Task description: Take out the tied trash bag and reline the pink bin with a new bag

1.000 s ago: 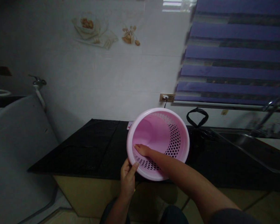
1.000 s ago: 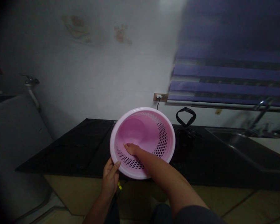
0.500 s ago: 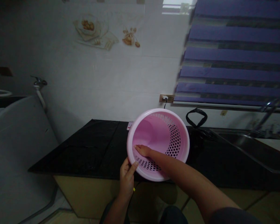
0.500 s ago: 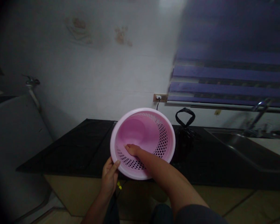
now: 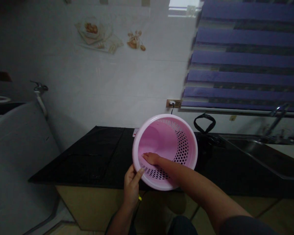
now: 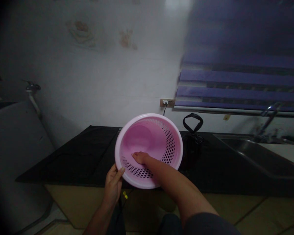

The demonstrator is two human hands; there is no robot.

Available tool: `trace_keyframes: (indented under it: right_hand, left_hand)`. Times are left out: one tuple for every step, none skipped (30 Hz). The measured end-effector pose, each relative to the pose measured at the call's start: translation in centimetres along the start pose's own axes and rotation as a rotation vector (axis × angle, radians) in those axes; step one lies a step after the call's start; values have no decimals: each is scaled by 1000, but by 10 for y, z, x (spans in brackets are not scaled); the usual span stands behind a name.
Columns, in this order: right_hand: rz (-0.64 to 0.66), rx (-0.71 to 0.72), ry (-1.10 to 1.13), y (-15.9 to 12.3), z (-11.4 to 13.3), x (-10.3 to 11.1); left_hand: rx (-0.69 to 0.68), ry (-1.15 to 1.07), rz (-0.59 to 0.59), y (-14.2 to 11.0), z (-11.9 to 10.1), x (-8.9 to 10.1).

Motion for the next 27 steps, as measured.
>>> trace_keyframes:
  right_hand:
    - [4,-2,1,-1,-1,0]
    - [9,-5,-1,-2,-2,1]
    - [12,-7,-2,-3,-3,1]
    - [14,-9,-4,-4,-4,1]
    - [15,-12,-5,-5,-5,1]
    - [15,-15,-6,-5,-5,1]
    - [14,-18,-7,-6,-5,1]
    - [13,-21,-8,-6,-5,1]
    - [12,-24,-8,-6,-5,1]
    - [11,-27,-9,-6,-5,1]
    - [11,-29,-10,-6,-4,1]
    - [11,-32,-10,-7,-4,1]
    - [11,-34,-11,-7,-4,2]
    - [12,-35,-11,-7,-4,2]
    - [13,-37,-12,-7,-4,3]
    - [14,-39,-12,-8,-4,3]
    - [14,-41,-13,-8,-4,4]
    - [14,-44,-14,-9,-5,4]
    - [14,-47,-15,-10,-5,5]
    - [13,-51,-17,-10,-6,6]
    - [13,-54,-19,-11,-7,6]
    - [13,-57,-20,-12,-7,7]
    - [13,-59,-22,-12,-8,7]
    - [14,-61,-23,-13,-8,7]
    - [13,-63,-25,-13,-9,8]
    - [12,-66,-27,-14,-9,8]
    - [10,-68,-29,-14,-9,8]
  left_hand:
    - [2,5,-5,0,-1,0]
    - [4,11,-10,-1,-2,0]
    - [4,18,-14,-1,-2,0]
    - [4,23,-16,-1,-3,0]
    - [6,25,-14,-1,-3,-1]
    - [9,27,-10,-1,-2,-1]
    - [12,27,-6,-1,-2,-2]
    - [14,28,-5,-1,-2,-2]
    - [16,31,-5,-1,-2,-2]
    - [16,36,-5,-1,-2,-2]
    - [14,44,-5,0,-3,-2]
    - [10,52,-7,0,-3,-2]
    - [8,59,-9,0,-3,-2]
    - [10,63,-11,0,-4,-2]
    - [12,67,-13,0,-4,-2]
    - [17,70,-15,-1,-5,-2]
    - [22,72,-15,-1,-5,-3]
    - [25,75,-17,-1,-5,-3]
    - [25,77,-20,-1,-6,-3]
    - [24,78,-24,-1,-6,-3]
    - [23,77,-24,-1,-7,-2]
    - [22,74,-20,-1,-7,-2]
    - [21,70,-12,-1,-7,-2]
    - [20,67,-2,-1,-7,-2]
    - [19,66,9,0,-6,-2]
    - [17,66,17,0,-6,-2]
    - [16,65,21,0,-6,-2]
Point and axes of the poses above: each hand's wrist, its own y-axis towards the middle knuckle, its own x-axis out of the back of the hand, z = x × y, the point moved 3 cm from there along y, towards the middle knuckle, and after that the axes turned 4 degrees about z, right-handed, at the moved point
